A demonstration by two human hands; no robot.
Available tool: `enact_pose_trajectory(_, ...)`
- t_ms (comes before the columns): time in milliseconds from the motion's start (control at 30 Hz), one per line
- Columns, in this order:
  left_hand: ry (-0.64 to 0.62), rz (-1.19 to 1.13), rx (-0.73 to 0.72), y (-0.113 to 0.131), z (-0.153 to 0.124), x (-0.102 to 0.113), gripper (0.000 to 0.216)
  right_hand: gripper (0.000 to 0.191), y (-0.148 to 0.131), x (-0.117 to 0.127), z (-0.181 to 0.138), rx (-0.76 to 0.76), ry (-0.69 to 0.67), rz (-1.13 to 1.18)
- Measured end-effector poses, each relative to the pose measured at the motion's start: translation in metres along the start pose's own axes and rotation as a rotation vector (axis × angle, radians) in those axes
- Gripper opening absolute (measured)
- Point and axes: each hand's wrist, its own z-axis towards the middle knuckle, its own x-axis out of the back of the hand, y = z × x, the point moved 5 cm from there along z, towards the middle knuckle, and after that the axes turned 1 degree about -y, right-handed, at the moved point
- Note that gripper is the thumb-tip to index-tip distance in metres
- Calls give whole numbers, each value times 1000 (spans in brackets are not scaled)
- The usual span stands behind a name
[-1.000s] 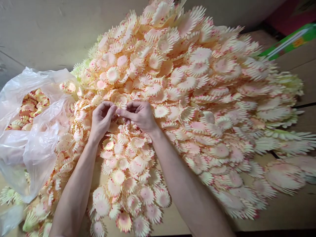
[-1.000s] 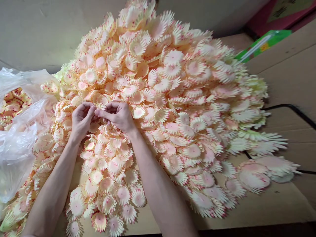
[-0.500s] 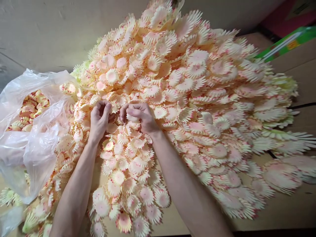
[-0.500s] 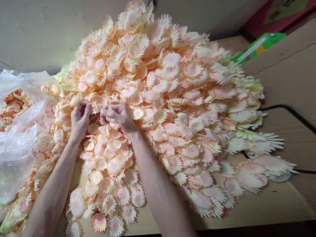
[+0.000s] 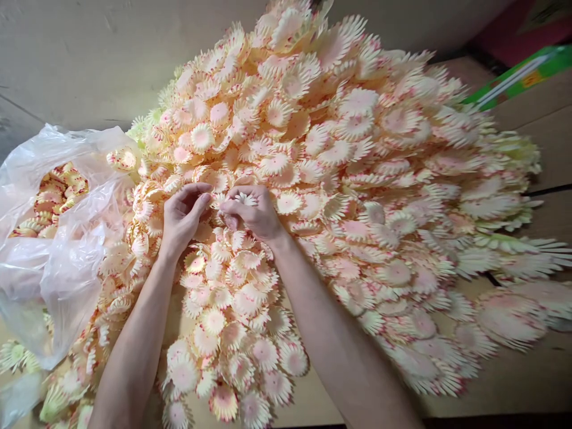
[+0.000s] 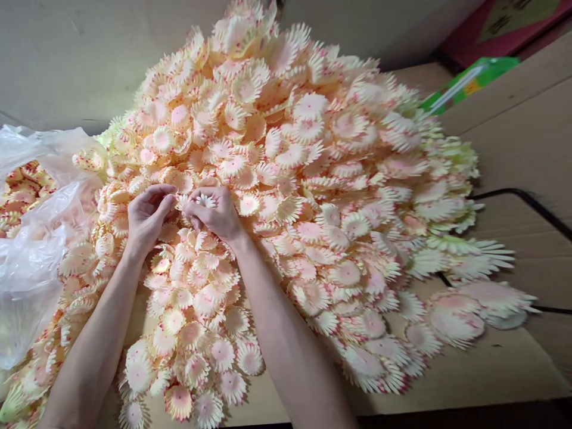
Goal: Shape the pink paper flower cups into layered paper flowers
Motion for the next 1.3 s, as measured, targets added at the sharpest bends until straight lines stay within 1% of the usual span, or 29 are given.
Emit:
enact_pose_trajectory(200, -32, 37, -15, 1, 0, -4, 21, 16, -2, -3, -4, -23, -152, 70)
enact_pose_trajectory(367, -51, 82, -6, 3, -2, -5, 22, 17, -3, -4, -6, -84, -193, 128)
enact_pose_trajectory(533, -39, 204, -68, 5, -3, -8, 23, 22, 2, -3, -9, -167, -215, 213)
enact_pose_trajectory(600, -31, 206, -86, 2, -2, -8, 24, 22, 5, 0, -11, -194, -228, 256)
enact_pose_trajectory(633, -7, 184, -85, 0, -2, -6, 24, 22, 7, 1, -12, -206, -234, 276)
enact_pose_trajectory(733, 127, 33, -62, -5, -1, 3, 25, 27, 9, 4, -14, -219, -260, 293)
enact_pose_trajectory(767, 121, 17, -48, -7, -1, 3, 24, 31, 8, 3, -13, -204, -276, 286)
enact_pose_trajectory(833, 57, 43, -30, -6, 0, 0, 23, 43, 3, 0, -10, -148, -298, 277)
enact_pose_trajectory(900, 20, 60, -45, -3, 0, -2, 24, 54, -3, -3, -6, -95, -282, 285)
enact_pose_trajectory(967, 29, 70, -83, 2, -1, -3, 25, 60, -7, -3, -2, -53, -218, 302)
enact_pose_trajectory(1000, 37, 75, -100, 3, -1, -3, 25, 59, -8, -2, -1, -38, -185, 301)
enact_pose_trajectory(1100, 32, 68, -113, 5, -1, -3, 27, 40, -5, -1, 1, -29, -129, 246)
enact_pose_trajectory(1133, 29, 57, -108, 5, -1, -4, 28, 36, -4, -1, 1, -29, -122, 215)
enact_pose_trajectory(1233, 38, 24, -93, 5, -2, -4, 34, 32, -2, -2, 2, -29, -84, 129)
enact_pose_trajectory(1300, 45, 19, -82, 6, -2, -4, 33, 31, -1, -1, 3, -27, -40, 100)
